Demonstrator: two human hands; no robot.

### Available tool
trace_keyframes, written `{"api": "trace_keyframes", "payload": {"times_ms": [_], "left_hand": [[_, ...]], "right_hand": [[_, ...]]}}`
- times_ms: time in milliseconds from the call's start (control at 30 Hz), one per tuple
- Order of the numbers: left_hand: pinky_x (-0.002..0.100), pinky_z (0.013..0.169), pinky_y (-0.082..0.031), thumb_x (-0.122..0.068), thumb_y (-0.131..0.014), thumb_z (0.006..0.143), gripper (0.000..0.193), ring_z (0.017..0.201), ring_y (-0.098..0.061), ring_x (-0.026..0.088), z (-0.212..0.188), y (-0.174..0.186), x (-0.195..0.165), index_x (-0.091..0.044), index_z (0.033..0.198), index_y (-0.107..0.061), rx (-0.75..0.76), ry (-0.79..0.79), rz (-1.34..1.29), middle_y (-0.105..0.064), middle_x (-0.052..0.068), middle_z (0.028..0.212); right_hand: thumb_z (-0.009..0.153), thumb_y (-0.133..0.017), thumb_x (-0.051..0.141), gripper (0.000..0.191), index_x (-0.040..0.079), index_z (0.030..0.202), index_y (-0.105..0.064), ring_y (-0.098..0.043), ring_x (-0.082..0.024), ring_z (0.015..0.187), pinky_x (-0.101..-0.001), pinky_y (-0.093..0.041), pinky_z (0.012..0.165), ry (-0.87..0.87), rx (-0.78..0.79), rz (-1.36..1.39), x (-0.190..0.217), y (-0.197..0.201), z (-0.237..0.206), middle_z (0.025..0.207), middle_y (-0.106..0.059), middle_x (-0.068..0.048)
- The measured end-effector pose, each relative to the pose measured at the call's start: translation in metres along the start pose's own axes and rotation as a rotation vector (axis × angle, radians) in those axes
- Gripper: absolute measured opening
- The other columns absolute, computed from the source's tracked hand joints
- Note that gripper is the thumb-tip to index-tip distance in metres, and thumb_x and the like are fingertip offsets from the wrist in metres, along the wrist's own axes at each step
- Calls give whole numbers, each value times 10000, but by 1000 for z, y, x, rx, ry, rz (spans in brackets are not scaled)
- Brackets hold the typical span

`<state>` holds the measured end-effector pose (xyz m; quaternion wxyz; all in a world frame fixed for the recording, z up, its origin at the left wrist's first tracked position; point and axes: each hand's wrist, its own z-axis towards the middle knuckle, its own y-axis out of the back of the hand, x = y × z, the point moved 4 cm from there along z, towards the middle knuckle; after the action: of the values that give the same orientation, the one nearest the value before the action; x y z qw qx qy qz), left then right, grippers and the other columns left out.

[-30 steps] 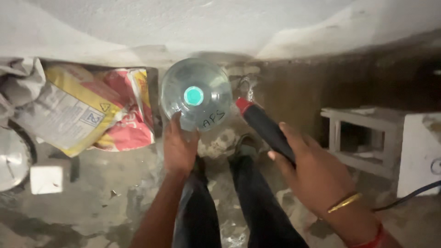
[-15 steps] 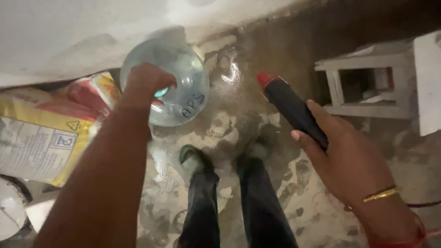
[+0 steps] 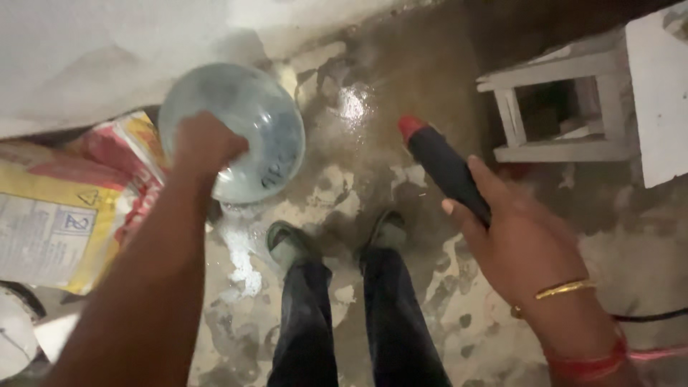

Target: The person holds a teal cap on the mouth of a large water jar and runs a heat gun around the cap to shrink-seal it, repeating this on several jars. They then unplug the heat gun at the wall socket, move a sealed jar aside, and gather loose caps into a white sack which they tie closed.

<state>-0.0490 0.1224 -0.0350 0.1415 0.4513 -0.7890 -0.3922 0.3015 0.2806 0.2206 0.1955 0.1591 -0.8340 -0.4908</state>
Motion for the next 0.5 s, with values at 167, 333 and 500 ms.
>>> {"api": "trace_keyframes", "payload": {"times_ms": [167,333,500], "left_hand": [[438,864,-582,-143,-719,738,218,978,-719,405,-40,-41,-25,-23,913,-771,-93,-71,46,-734,249,1007],[431,835,-580,-100,-713,831,63,972,-705,341,-76,-85,-68,-93,872,-760,-420,-482,241,-727,155,961],[476,575,-551,-83,-711,831,156,975,-702,360,-73,-111,-144,-103,965,-788,-105,-432,527,-741,143,1007]], "right_hand": [[915,-651,457,640,183,1479,-524,-658,-422,949,-517,-530,788,-139,114,35,-6,0,-7,1095,-684,-211],[924,-656,475,644,175,1475,-508,-660,-418,947,-515,-527,780,-139,110,16,-7,1,-11,1099,-674,-210],[978,-633,475,657,233,1575,-502,-678,-380,987,-477,-542,830,-233,178,-113,-20,0,-13,1134,-671,-189]]}}
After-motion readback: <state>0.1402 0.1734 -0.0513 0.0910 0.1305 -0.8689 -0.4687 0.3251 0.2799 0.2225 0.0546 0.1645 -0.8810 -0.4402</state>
